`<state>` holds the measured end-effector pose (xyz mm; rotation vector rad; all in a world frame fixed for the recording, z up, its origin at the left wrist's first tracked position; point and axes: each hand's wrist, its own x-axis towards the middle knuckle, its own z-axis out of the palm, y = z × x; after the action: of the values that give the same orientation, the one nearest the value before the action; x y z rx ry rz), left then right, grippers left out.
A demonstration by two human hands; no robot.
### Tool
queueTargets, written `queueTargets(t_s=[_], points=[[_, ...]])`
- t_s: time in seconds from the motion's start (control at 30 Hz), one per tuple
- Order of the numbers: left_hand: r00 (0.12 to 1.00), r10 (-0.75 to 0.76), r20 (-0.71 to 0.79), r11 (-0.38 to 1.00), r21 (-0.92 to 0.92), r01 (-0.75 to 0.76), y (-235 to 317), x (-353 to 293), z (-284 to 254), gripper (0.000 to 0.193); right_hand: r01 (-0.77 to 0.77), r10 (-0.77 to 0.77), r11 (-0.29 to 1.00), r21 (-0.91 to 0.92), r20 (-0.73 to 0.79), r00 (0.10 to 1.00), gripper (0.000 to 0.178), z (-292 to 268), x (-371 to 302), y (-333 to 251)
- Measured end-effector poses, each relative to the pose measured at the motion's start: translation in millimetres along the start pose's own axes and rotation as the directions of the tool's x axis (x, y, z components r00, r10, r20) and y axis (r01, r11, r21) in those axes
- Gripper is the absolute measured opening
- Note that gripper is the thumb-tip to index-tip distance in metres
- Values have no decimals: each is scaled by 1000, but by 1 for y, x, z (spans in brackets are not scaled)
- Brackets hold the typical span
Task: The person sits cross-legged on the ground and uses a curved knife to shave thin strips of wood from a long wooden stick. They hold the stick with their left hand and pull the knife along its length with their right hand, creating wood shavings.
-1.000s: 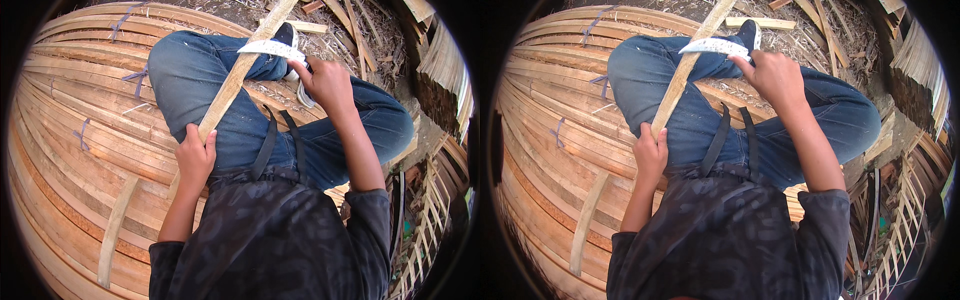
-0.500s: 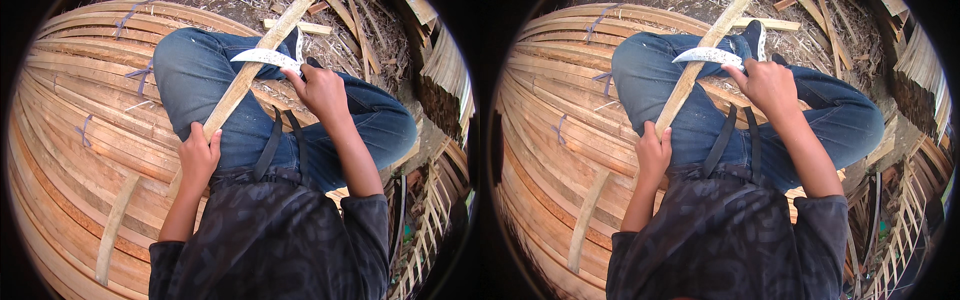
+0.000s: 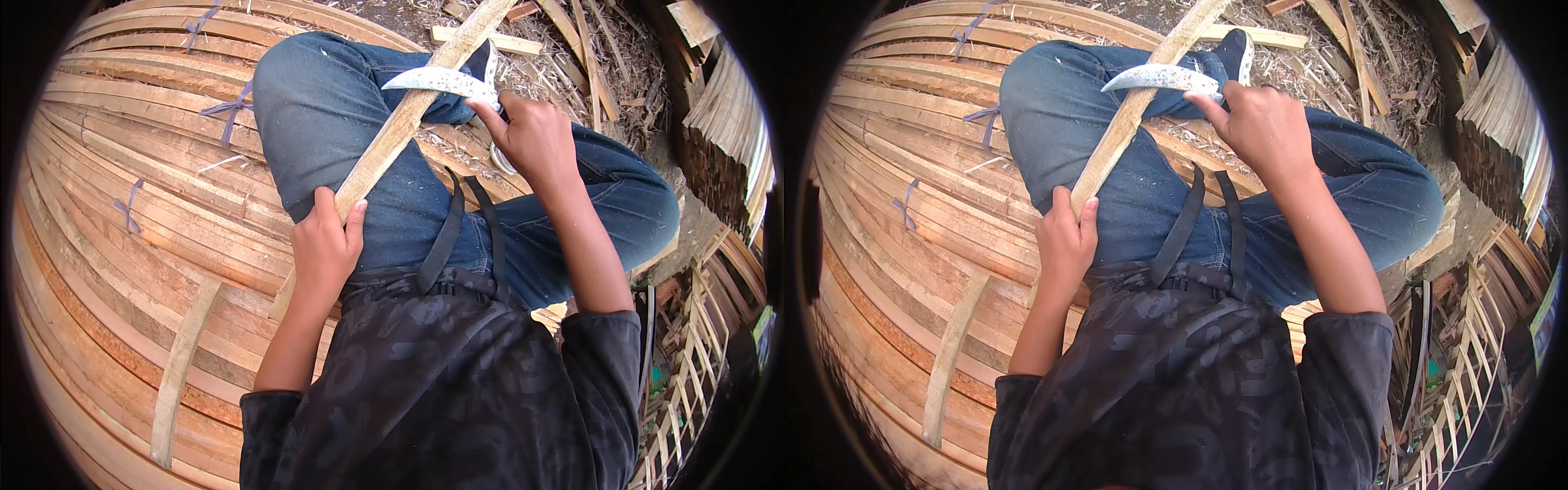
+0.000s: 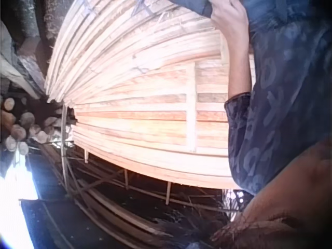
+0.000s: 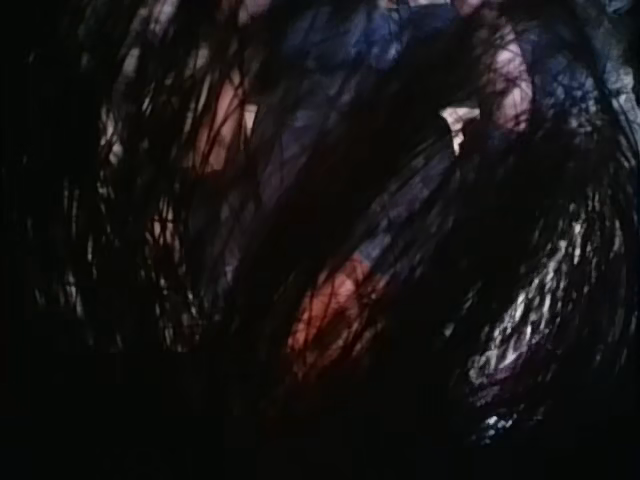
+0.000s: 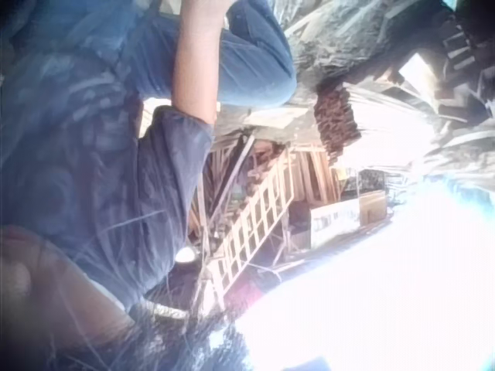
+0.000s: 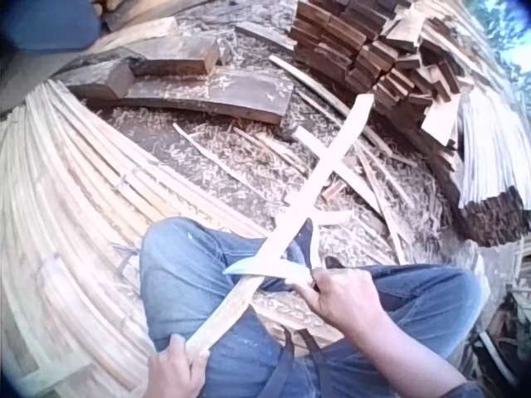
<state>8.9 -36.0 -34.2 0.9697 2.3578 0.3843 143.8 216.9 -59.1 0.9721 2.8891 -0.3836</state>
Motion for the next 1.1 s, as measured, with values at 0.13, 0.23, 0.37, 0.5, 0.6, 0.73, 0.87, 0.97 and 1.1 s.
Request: queueTargets(t_s=[0.13,0.23,0.37,0.5,0.6,0.73,0.87,0.97,1.1], points=[[1000,13,-1,1000,-5,-13,0,3,-3,33,-308,308,949,71,10,951,64,-17,32,76],[997,72,-14,996,-49,-73,-7,4,2,33,-130,130,991,1,36,991,63,-16,11,21],[999,-44,6,990,-136,44,-4,6,-1,33,-379,373,925,27,127,919,63,-1,14,29],[1000,-20,-14,993,-114,18,-10,2,1,33,-527,503,781,335,161,849,62,-5,13,56],[1000,7,6,992,-124,-6,-9,6,1,33,-305,308,911,276,34,951,60,-28,10,8],[999,-22,50,994,-109,28,-5,8,-5,33,-187,191,980,65,-50,980,62,-14,38,20],[998,-35,50,995,-90,40,-5,9,-4,33,-324,325,934,150,12,945,66,-13,44,32],[999,-17,31,995,-99,20,-8,7,-4,32,-102,93,990,100,89,992,63,-22,28,1],[998,-25,50,996,-83,29,-2,6,-7,32,-357,365,925,131,-36,931,65,-14,62,64]])
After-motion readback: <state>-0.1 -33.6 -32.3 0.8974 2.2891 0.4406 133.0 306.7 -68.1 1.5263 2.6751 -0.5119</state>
